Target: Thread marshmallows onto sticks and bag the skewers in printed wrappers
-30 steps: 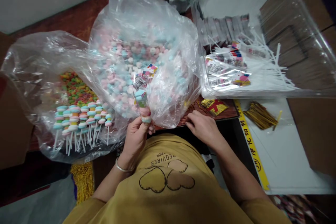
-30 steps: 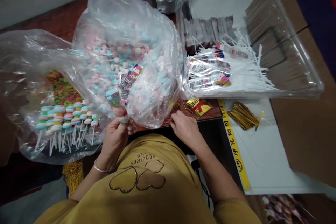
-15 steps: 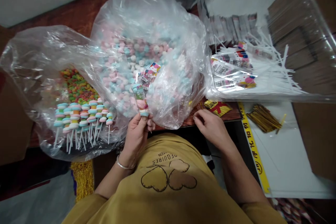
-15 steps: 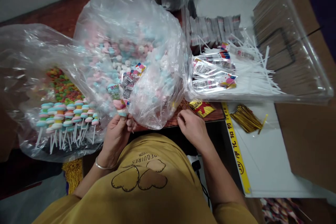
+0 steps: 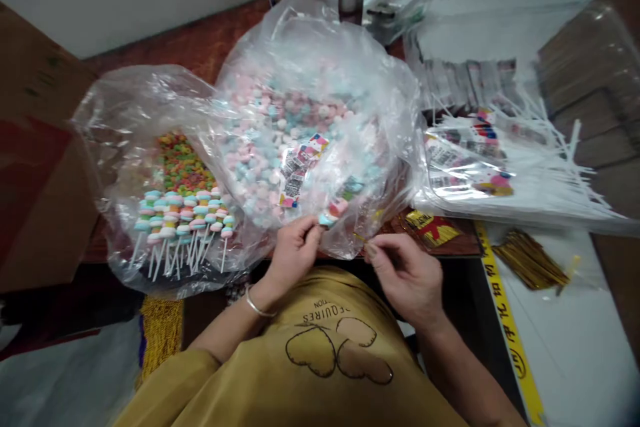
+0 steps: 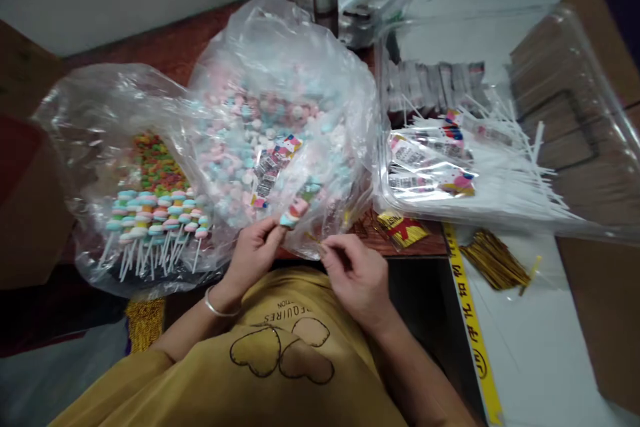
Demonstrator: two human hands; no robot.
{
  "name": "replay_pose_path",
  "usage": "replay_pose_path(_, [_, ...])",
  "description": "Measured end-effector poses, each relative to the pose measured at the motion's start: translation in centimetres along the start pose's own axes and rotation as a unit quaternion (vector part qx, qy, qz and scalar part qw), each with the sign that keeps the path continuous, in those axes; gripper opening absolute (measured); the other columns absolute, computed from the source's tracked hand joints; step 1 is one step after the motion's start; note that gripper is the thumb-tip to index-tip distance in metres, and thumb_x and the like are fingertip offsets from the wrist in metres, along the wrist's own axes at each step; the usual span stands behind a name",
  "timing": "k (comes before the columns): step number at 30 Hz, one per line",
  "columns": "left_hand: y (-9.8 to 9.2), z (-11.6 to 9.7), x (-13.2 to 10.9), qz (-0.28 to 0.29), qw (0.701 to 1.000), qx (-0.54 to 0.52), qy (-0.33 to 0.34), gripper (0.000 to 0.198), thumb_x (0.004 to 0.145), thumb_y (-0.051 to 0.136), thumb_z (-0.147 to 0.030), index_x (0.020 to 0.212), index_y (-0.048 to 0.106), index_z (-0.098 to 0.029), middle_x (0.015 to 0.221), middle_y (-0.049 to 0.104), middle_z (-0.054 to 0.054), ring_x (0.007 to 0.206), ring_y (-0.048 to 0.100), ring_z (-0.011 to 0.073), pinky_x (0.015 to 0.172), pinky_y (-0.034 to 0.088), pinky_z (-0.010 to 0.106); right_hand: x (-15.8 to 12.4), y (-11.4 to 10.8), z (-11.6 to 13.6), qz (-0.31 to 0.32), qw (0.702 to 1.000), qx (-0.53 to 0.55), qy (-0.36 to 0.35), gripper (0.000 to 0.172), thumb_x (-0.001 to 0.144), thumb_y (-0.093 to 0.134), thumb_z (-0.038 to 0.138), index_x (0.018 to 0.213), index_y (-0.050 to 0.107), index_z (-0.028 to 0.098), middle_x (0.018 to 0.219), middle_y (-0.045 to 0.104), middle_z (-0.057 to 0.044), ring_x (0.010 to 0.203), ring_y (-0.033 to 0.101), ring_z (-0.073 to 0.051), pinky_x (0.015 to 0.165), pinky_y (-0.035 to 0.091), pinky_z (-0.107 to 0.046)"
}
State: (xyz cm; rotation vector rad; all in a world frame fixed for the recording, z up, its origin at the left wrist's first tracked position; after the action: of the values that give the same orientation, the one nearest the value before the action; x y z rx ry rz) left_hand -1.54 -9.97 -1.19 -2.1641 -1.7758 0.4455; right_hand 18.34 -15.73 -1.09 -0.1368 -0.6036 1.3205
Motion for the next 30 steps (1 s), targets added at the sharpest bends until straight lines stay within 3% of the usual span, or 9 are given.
replay_pose_path(3, [0.8, -1.6, 0.4, -0.001, 0.993, 0.092, 0.075, 0.021, 0.091, 0.052, -0.015, 0.070, 0.055, -0.018, 0.069, 0.054, -0.002, 0.068, 0.049, 0.0124, 0.067, 0.036, 0.026, 0.8, 2.9, 2.0, -0.026, 0.998, -0.018, -0.053, 0.009, 0.099, 0.062, 0.023, 0.091, 0.067, 0.021, 0.071, 0.073, 0.002, 0.054, 0.066, -0.011, 0.056, 0.049, -0.022])
replay_pose_path(7, [1.2, -2.1, 0.1, 0.015, 0.987, 0.112, 0.112, 0.026, 0.093, 0.046, -0.012, 0.069, 0.040, -0.020, 0.071, 0.046, -0.002, 0.068, 0.043, 0.0126, 0.065, 0.031, 0.027, 1.6, 4.8, 2.5, -0.050, 0.988, -0.094, -0.113, 0.017, 0.103, 0.059, 0.024, 0.088, 0.066, 0.018, 0.067, 0.072, 0.000, 0.051, 0.065, -0.012, 0.055, 0.044, -0.024])
replay_pose_path(11, [1.2, -2.0, -0.2, 0.047, 0.995, 0.034, 0.083, 0.031, 0.100, 0.043, -0.021, 0.070, 0.040, -0.020, 0.073, 0.047, -0.001, 0.071, 0.043, 0.0130, 0.068, 0.033, 0.027, 1.4, 5.2, 2.6, -0.058, 0.974, -0.152, -0.156, 0.020, 0.104, 0.056, 0.020, 0.086, 0.065, 0.018, 0.066, 0.071, -0.001, 0.053, 0.064, -0.013, 0.057, 0.042, -0.027])
replay_pose_path(14, [1.0, -1.7, 0.2, 0.029, 0.999, -0.011, 0.037, 0.038, 0.103, 0.044, -0.032, 0.067, 0.041, -0.020, 0.070, 0.044, -0.002, 0.068, 0.041, 0.0128, 0.066, 0.033, 0.027, 1.1, 5.4, 2.9, -0.045, 0.974, -0.153, -0.163, 0.016, 0.104, 0.054, 0.018, 0.093, 0.066, 0.017, 0.070, 0.071, -0.003, 0.059, 0.066, -0.015, 0.061, 0.046, -0.027])
replay_pose_path(18, [0.9, -0.7, 0.7, 0.015, 0.997, -0.069, -0.027, 0.035, 0.100, 0.049, -0.037, 0.070, 0.048, -0.019, 0.069, 0.044, -0.003, 0.067, 0.039, 0.0123, 0.064, 0.032, 0.026, 0.8, 5.5, 2.9, -0.013, 0.987, -0.092, -0.130, 0.013, 0.103, 0.054, 0.017, 0.106, 0.067, 0.014, 0.086, 0.074, -0.007, 0.075, 0.071, -0.017, 0.072, 0.053, -0.027])
replay_pose_path(22, [0.9, 0.2, 0.7, 0.019, 0.991, -0.113, -0.073, 0.035, 0.098, 0.052, -0.041, 0.071, 0.052, -0.018, 0.067, 0.045, -0.004, 0.065, 0.039, 0.0117, 0.062, 0.032, 0.025, 0.7, 5.2, 2.3, -0.001, 0.997, -0.031, -0.071, 0.011, 0.099, 0.058, 0.017, 0.094, 0.067, 0.018, 0.080, 0.072, -0.002, 0.070, 0.069, -0.015, 0.068, 0.053, -0.025])
replay_pose_path(30, [1.1, -0.1, 0.4, 0.014, 0.998, -0.053, -0.011, 0.032, 0.098, 0.052, -0.034, 0.071, 0.054, -0.018, 0.072, 0.052, -0.001, 0.072, 0.046, 0.0132, 0.069, 0.036, 0.026, 1.0, 5.5, 1.1, -0.010, 0.996, 0.049, 0.071, 0.018, 0.092, 0.065, 0.026, 0.076, 0.066, 0.020, 0.063, 0.067, 0.003, 0.052, 0.059, -0.012, 0.054, 0.047, -0.022])
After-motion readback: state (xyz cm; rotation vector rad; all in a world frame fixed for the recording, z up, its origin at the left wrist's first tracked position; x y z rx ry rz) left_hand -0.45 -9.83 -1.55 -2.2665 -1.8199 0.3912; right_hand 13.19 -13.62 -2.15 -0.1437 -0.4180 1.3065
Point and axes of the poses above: each hand's wrist, its own x-axis towards the middle knuckle, its own y-axis out of the palm, z = x × y, the point moved 4 cm from there along x, towards the middle knuckle
